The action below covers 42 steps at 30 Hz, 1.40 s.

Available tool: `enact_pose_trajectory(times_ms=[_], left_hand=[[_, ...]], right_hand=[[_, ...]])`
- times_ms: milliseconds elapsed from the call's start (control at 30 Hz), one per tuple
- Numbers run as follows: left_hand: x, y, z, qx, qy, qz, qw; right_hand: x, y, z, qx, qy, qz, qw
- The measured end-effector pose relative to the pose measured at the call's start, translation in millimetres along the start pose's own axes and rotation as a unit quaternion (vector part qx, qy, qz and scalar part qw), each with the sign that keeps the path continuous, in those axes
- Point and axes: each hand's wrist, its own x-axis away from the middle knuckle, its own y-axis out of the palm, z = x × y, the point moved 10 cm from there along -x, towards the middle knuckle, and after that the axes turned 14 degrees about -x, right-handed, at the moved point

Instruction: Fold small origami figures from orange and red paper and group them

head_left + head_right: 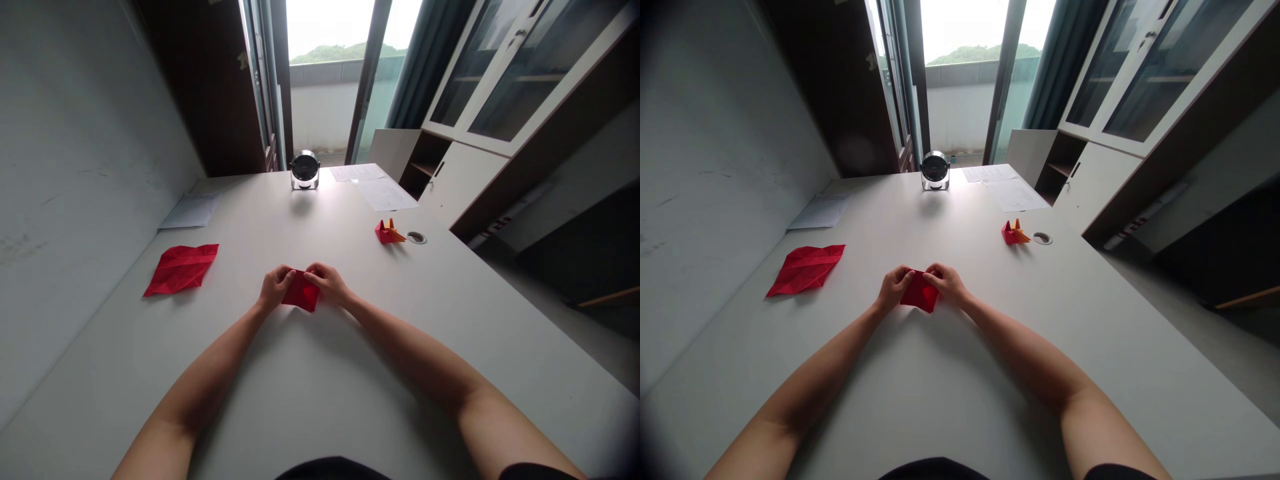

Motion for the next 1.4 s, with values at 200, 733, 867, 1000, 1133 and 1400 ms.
enact_pose_trajectory(times_ms=[200,733,867,1000,1133,1400], left_hand=[[-4,-20.4,-14,0.131,-0.045,0.099,0.985],[-6,-23.8,-21,0.238,-0.065,0.125,0.961],[-6,-14.6,-17,0.223,-0.060,0.087,0.969],[-6,-8.3,-15,0.198,-0.057,0.057,0.977],[-6,-11.3,-15,0.109,-0.041,0.058,0.992],[-8,-12.2,-19,0.018,-0.027,0.052,0.998]], right_hand=[[-2,-4,3,-0.129,0.018,0.016,0.991],[3,19,-10,-0.131,0.003,-0.079,0.988],[0,13,-3,-0.107,-0.006,-0.052,0.993],[-3,2,7,-0.118,-0.005,-0.009,0.993],[-4,-4,8,-0.142,-0.005,0.008,0.990],[-5,-3,9,-0.184,0.006,-0.005,0.983]])
